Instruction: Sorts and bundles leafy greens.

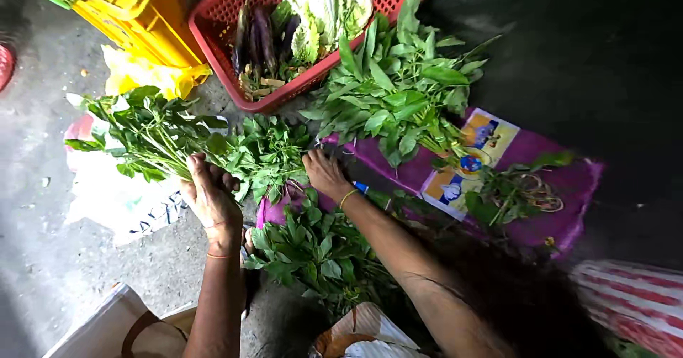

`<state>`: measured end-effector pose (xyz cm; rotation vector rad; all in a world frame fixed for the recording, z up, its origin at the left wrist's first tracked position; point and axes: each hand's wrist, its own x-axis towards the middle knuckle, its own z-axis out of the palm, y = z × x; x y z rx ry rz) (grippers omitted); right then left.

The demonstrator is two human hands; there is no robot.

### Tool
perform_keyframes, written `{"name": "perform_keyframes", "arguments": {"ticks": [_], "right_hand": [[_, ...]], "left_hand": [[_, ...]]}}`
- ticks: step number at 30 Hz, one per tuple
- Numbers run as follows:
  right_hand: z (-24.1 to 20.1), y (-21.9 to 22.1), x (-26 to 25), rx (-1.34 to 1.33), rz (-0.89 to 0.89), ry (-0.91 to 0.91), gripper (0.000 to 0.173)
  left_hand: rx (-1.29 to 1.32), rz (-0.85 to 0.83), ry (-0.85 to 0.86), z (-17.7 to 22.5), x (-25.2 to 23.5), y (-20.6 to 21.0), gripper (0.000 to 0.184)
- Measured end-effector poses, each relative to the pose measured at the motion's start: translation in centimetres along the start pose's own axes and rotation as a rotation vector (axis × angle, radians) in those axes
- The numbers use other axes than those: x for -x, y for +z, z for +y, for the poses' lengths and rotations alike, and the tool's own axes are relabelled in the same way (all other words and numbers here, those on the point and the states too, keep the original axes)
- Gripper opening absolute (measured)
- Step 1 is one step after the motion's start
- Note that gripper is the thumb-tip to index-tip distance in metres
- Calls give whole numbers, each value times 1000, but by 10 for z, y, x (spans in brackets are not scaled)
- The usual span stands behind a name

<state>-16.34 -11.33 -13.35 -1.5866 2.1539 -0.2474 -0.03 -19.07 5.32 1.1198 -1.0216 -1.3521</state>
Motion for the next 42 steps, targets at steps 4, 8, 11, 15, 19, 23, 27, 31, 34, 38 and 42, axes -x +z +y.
{"name": "perform_keyframes", "arguments": {"ticks": [4, 8, 11, 15, 19, 23, 27, 31, 34, 38, 42], "right_hand": [[-8, -4, 5, -24, -14, 60, 32], [-6, -21, 4, -124, -97, 78, 39], [-10, -54, 7, -262, -101, 60, 39], [-13, -89, 11, -256, 37, -24, 41], [-10, -119, 25, -633, -62, 2, 36], [15, -112, 64, -1334, -324, 242, 10], [65, -62, 92, -1092, -332, 581, 27], [66, -42, 117, -423, -20, 681, 78], [26, -56, 124, -218, 323, 662, 68], [-31, -42, 100, -375, 363, 515, 33], [-44, -9, 56, -459, -16, 555, 43]], "left_hand": [[-21, -31, -3, 3, 3, -5, 19], [-9, -1, -22, 4, 5, -6, 20], [-14, 4, -33, 7, 5, -9, 19], [-14, -8, -44, 3, 5, -13, 20], [27, 46, -33, 0, -2, -6, 19], [9, -16, -40, 5, -1, -6, 18], [-15, -25, -59, 2, -1, -11, 21], [-10, -22, -84, -8, -2, -13, 19], [-102, -21, -149, -14, 0, -15, 19], [-723, -90, -197, -80, 12, -37, 38], [-1387, -412, -441, -136, 31, -33, 54]]}}
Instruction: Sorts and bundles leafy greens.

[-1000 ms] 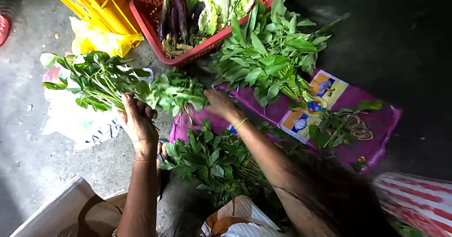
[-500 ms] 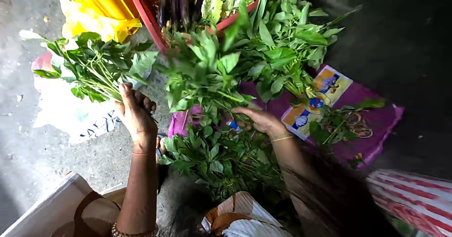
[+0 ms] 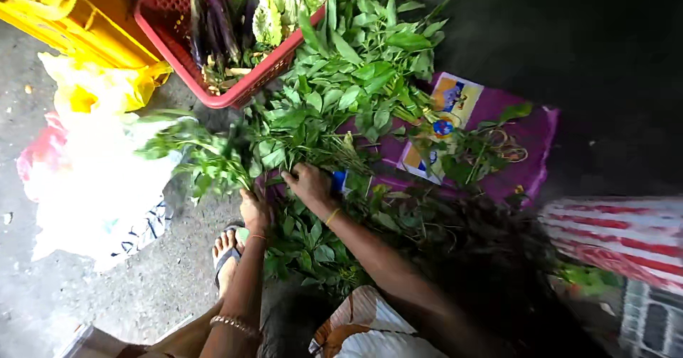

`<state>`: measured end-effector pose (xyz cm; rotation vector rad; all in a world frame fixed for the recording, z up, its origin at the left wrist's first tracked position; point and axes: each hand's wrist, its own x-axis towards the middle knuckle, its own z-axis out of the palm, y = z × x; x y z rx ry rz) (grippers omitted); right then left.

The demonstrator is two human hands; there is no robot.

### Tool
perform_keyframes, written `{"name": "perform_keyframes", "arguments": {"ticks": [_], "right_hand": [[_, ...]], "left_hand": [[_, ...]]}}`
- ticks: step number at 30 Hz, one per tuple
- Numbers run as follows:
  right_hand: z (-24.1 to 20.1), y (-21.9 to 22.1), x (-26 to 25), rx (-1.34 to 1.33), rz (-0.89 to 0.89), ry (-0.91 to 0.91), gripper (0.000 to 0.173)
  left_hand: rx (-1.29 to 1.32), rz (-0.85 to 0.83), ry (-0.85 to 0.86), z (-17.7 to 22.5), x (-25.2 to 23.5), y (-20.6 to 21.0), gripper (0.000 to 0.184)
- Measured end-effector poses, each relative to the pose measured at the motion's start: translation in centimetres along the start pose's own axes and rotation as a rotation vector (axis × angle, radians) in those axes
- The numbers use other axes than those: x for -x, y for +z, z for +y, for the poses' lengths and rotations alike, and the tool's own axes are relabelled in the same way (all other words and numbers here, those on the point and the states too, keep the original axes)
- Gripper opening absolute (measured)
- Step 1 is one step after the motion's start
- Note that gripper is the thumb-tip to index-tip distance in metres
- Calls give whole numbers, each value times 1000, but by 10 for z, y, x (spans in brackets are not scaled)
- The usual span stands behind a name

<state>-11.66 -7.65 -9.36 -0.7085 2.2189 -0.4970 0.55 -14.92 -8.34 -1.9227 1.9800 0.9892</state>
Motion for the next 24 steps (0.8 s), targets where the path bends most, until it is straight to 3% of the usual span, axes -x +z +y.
{"name": "perform_keyframes", "arguments": {"ticks": [2, 4, 7, 9, 11, 13, 15, 17, 18, 20, 22, 24], "right_hand": [[2, 5, -8, -56, -30, 18, 35], [7, -3, -5, -279, -31, 7, 31], [16, -32, 11, -708, -77, 20, 29], [25, -54, 27, -926, -135, 36, 29], [42, -72, 42, -1050, -178, 2, 33], [61, -85, 58, -1181, -181, -67, 37], [81, -97, 69, -1291, -139, -109, 37], [102, -103, 79, -1185, -10, -51, 35], [111, -103, 83, -977, 94, 26, 30], [127, -105, 93, -540, 194, 188, 31], [142, -105, 109, -498, 237, 255, 36], [151, -110, 133, -670, 316, 264, 33]], "left_hand": [[-174, -78, -16, -2, -6, 12, 64], [-246, -106, -34, -3, -12, 12, 63], [-125, -192, 35, -12, -22, -1, 54], [165, -225, 52, -26, -24, -11, 41], [576, -304, -43, -24, -13, -32, 31], [969, -394, -110, -12, -2, -58, 36], [1407, -530, -56, -5, 1, -74, 50], [1732, -660, -16, 10, 9, -80, 48], [1791, -697, -32, 22, 17, -80, 52], [1696, -650, -112, 58, 45, -75, 58], [1592, -628, -174, 85, 72, -61, 56], [1518, -717, -117, 102, 97, -47, 45]]}}
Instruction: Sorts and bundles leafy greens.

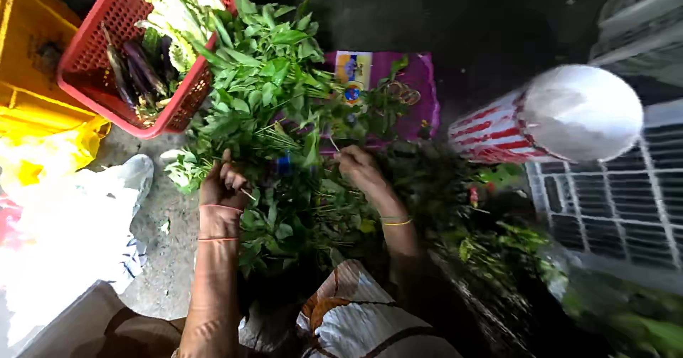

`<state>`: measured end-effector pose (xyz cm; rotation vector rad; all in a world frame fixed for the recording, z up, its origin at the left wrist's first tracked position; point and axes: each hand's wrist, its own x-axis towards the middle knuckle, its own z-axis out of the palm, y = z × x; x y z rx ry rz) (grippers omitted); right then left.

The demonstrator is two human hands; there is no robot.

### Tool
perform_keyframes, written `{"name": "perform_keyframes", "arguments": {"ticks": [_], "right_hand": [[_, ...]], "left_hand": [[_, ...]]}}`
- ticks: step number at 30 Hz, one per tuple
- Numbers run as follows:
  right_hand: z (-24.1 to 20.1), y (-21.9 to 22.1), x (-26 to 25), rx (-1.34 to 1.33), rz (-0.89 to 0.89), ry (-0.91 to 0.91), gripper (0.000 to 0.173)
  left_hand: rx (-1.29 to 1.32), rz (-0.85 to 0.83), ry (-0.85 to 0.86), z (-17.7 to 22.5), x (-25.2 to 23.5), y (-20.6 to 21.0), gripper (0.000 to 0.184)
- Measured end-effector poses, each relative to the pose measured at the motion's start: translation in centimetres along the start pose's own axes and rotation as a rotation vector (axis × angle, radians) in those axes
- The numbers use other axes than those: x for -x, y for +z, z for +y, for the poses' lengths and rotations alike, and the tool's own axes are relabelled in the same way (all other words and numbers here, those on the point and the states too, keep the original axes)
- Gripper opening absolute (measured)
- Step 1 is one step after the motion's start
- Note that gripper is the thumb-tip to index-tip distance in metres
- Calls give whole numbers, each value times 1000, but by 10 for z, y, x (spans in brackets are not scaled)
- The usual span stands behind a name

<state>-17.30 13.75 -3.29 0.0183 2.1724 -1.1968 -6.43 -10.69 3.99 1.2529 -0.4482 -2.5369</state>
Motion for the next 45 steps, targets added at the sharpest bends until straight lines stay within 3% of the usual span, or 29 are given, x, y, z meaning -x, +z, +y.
{"name": "perform_keyframes", "arguments": {"ticks": [5, 7, 12, 14, 17, 21, 24, 26, 28, 31, 33, 37, 39, 43, 45], "right_hand": [[7, -50, 41, -539, 141, -115, 31], [6, -59, 57, -623, 181, -88, 29], [22, -49, 98, -893, 219, -47, 30], [29, -31, 102, -910, 254, -56, 30], [29, -5, 93, -694, 369, -100, 22], [35, -4, 87, -359, 469, -121, 24], [46, -15, 77, -308, 667, -23, 40], [49, -27, 62, -318, 667, 35, 52], [48, -33, 44, -293, 615, 15, 52], [47, -37, 21, -277, 532, -97, 25], [42, -41, 19, -293, 484, -113, 19], [27, -42, 25, -600, 229, 38, 50], [19, -42, 22, -662, 203, 102, 60], [23, -39, 18, -696, 411, 182, 24], [30, -49, 26, -718, 439, 145, 21]], "left_hand": [[-419, -271, 128, -54, 21, 47, 25], [-590, -270, 166, -81, 17, 49, 22], [-750, -173, -56, -142, 26, 49, 30], [-861, -249, -78, -163, 32, 43, 29], [-1009, -357, -164, -179, 39, 34, 28], [-1169, -355, -130, -177, 33, 23, 22], [-1126, -417, -162, -166, 24, 23, 22], [-1143, -444, -181, -164, 20, 22, 21], [-1183, -476, -183, -163, 17, 18, 21], [-1235, -486, -193, -159, 20, 21, 23], [-1260, -473, -197, -150, 23, 31, 25], [-1303, -520, -195, -134, 17, 46, 24], [-1298, -522, -219, -130, 16, 49, 24], [-1154, -521, -319, -122, 19, 50, 26], [-1062, -576, -356, -115, 18, 54, 25]]}}
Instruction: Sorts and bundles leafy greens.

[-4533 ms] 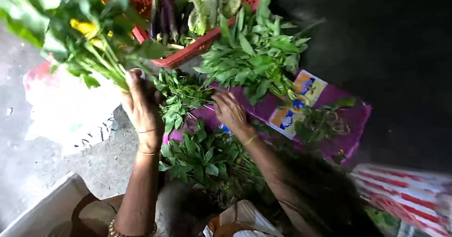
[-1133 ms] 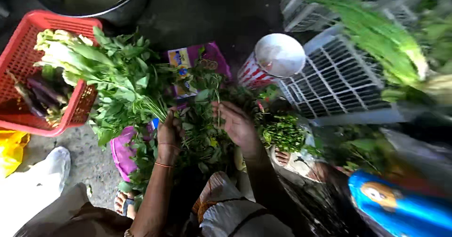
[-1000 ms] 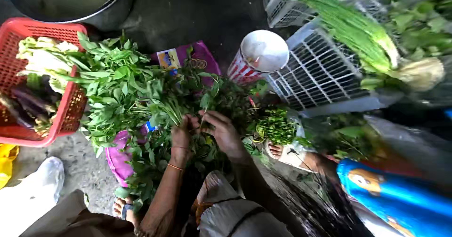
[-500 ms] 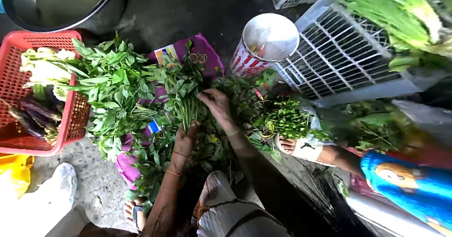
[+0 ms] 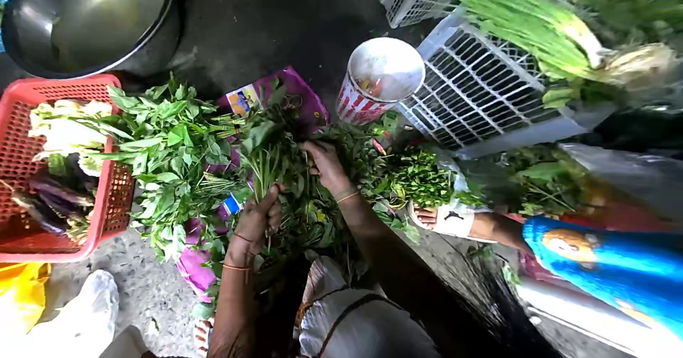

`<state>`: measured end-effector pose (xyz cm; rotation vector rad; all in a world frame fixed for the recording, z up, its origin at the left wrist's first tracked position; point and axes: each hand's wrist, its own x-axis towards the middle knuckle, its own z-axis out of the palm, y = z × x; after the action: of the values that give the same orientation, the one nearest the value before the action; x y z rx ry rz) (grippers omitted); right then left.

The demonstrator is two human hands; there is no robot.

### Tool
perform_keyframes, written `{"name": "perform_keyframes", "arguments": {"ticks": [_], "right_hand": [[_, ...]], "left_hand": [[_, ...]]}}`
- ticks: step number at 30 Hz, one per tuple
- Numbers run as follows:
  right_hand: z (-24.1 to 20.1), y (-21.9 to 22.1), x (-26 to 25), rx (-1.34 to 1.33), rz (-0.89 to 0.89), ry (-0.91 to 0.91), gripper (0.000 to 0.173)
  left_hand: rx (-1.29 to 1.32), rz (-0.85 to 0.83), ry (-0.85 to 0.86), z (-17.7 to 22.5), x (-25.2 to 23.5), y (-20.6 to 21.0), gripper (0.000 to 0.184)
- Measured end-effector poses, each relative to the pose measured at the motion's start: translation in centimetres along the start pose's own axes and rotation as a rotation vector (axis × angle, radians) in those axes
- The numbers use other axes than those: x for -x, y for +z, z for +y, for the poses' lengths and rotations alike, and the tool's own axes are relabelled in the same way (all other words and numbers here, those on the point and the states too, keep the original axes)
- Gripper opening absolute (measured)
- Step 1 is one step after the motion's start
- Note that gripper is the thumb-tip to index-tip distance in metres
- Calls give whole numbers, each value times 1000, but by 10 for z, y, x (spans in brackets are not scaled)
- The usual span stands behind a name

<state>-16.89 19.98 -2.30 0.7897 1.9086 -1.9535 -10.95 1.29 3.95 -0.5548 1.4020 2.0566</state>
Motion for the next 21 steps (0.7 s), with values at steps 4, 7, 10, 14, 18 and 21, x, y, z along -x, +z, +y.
{"name": "perform_keyframes", "arguments": {"ticks": [4, 7, 10, 14, 18, 21], "right_hand": [[-11, -39, 11, 94, -139, -180, 24], [-24, -56, 25, 207, -223, -215, 35], [-32, -60, 34, 74, -191, -188, 34], [-43, -61, 48, -320, -190, -201, 35], [-59, -51, 65, -406, -213, -266, 33], [-71, -44, 77, -313, -166, -328, 35]], "left_hand": [[112, -85, 93, 20, 5, -13, 27], [185, -72, 160, 35, 11, -28, 33], [331, -24, 312, 43, 12, -39, 46], [142, 274, 352, 42, 5, -22, 35], [-232, 242, 321, 22, 2, 20, 27], [-380, 36, 307, 23, 6, 43, 31]]}}
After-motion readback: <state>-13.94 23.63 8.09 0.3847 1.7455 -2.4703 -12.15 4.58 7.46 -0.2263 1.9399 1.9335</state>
